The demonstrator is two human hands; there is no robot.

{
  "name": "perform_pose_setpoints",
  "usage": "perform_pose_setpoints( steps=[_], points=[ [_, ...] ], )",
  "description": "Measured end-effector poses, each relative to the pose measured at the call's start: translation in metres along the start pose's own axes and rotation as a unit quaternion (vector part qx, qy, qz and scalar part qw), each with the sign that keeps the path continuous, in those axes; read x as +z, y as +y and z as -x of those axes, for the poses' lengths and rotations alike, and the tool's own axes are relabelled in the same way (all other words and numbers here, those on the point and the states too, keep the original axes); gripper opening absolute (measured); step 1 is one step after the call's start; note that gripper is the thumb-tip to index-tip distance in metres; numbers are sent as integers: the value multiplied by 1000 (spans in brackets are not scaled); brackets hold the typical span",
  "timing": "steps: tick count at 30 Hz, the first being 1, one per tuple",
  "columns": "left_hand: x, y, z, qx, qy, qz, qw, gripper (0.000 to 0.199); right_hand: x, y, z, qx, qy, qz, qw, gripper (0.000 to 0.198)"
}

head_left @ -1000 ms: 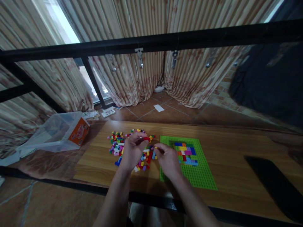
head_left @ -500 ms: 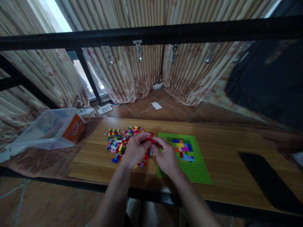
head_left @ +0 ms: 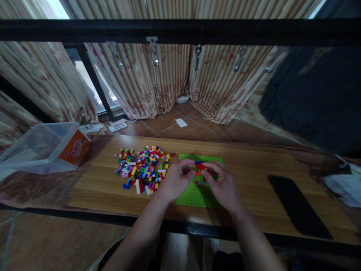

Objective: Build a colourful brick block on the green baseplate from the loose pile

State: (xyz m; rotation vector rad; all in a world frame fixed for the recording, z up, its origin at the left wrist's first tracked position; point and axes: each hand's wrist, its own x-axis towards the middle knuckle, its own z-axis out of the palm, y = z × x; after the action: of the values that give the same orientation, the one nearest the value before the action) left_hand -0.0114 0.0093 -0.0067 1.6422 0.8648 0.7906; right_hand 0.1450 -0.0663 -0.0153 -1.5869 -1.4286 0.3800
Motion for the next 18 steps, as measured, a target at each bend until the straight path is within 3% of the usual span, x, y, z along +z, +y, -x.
perform_pose_setpoints(
  steps=[3,7,18],
  points=[
    [8,-1,0,-15,-14,-92,996,27,-20,20,2,22,38,43,998,24],
    [10,1,0,-23,-13,-179,983,30,-30,31,4,37,32,63,997,23],
    [14,2,1,20,-30,-268,963,30,-12,17,7,16,35,125,991,14]
  ],
)
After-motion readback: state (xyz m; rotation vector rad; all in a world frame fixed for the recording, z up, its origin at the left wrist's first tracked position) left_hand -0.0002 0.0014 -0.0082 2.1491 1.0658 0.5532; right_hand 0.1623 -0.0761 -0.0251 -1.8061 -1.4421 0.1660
